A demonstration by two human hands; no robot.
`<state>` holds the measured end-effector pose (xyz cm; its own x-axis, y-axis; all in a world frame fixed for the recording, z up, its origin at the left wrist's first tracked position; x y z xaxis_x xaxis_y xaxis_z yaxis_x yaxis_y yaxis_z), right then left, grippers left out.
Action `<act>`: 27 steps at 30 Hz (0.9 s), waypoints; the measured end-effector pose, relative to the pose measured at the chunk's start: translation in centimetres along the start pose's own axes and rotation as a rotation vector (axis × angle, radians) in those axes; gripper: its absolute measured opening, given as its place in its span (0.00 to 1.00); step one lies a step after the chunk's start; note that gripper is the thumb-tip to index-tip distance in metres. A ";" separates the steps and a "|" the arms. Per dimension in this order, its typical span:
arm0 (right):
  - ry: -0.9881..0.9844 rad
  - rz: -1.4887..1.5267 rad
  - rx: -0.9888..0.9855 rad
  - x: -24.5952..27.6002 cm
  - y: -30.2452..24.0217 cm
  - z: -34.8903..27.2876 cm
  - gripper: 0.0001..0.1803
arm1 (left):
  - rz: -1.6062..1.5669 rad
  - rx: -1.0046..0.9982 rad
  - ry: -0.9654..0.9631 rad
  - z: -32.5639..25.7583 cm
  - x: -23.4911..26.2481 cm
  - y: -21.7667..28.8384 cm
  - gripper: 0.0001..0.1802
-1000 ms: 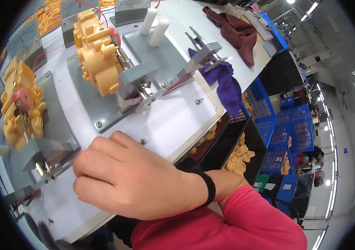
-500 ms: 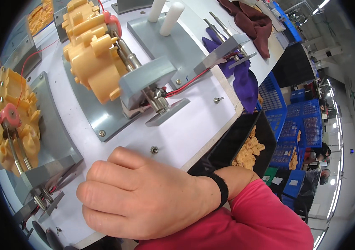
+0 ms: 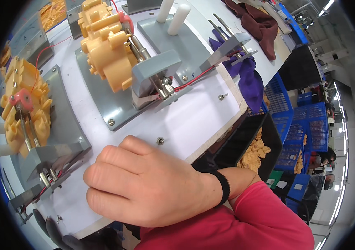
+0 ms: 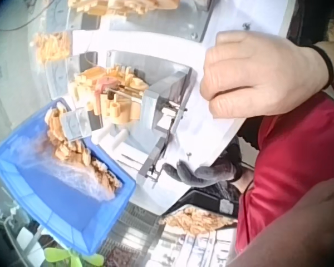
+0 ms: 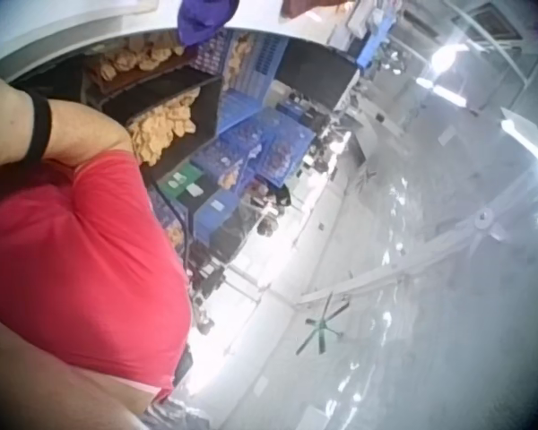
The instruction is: The person repeatedly picks up beige plastic components from a blue bin and places them into a multi-station testing jig. They press a button on the jig to run a test, then remove the parts and return them to the bin. This cycle is repeated for multiple components throughout the clip.
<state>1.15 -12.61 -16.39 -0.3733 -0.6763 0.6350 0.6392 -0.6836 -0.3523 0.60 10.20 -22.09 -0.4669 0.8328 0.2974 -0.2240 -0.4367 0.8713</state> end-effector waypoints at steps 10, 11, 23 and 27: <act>-0.058 0.043 -0.004 0.7 0.5 0.0 0.08 | -0.013 -0.036 -0.043 -0.4 1.0 -0.1 0.30; -0.061 0.043 -0.009 0.7 0.4 0.1 0.09 | -0.026 -0.050 -0.060 -0.3 1.0 -0.1 0.29; 0.023 0.077 -0.016 1.1 0.0 0.3 0.12 | 0.012 -0.072 -0.160 1.0 2.5 0.4 0.27; 0.184 0.215 -0.059 1.5 0.2 -0.1 0.18 | -0.103 0.014 -0.231 2.2 4.0 2.3 0.37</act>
<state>0.65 -13.84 -15.58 -0.3531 -0.8420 0.4079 0.6788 -0.5306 -0.5077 0.11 13.25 -18.03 -0.2344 0.9289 0.2868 -0.2475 -0.3423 0.9064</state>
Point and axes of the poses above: each hand's wrist, its own z-axis towards the middle knuckle, its own x-axis out of the back of the hand, y = z × x, the point moved 2 cm from there along z, towards the middle knuckle, and after that the axes turned 7 degrees about x, right-handed, at the moved point
